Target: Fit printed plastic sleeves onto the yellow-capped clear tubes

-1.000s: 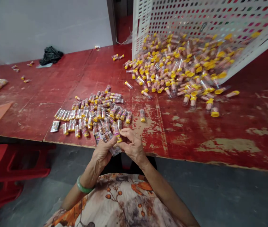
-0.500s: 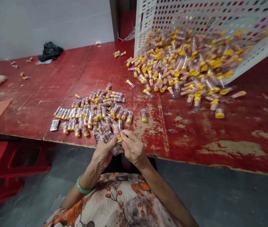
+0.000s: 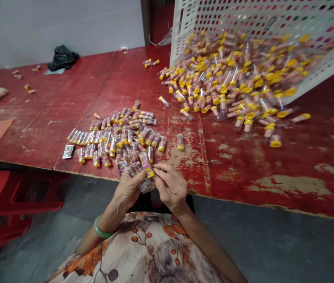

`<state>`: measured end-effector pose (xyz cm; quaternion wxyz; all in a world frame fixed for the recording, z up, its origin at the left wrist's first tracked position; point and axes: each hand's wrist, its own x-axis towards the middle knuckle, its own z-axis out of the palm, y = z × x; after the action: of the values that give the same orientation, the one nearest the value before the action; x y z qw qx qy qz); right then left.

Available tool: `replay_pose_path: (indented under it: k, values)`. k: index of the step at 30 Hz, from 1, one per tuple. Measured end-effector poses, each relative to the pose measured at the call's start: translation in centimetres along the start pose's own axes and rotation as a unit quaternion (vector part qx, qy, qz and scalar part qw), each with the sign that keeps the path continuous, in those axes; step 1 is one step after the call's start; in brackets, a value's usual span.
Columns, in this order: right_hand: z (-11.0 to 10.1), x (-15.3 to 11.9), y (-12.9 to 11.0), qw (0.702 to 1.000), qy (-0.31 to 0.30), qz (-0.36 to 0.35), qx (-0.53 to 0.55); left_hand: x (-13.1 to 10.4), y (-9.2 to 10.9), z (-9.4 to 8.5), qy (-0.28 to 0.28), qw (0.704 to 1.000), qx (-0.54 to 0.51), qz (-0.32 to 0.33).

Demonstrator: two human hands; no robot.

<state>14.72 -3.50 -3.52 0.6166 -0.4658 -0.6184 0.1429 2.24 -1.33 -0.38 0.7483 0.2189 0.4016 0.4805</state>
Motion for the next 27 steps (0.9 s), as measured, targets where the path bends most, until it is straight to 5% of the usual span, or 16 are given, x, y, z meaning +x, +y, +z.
replay_pose_path:
  k: [17, 27]
  values:
    - [0.66, -0.03, -0.12, 0.992, 0.043, -0.1, -0.068, -0.37, -0.15, 0.02, -0.003, 1.0, -0.002, 0.029]
    - [0.93, -0.15, -0.13, 0.993, 0.032, -0.098, -0.051, -0.36, -0.12, 0.0, 0.005, 0.999, 0.015, 0.037]
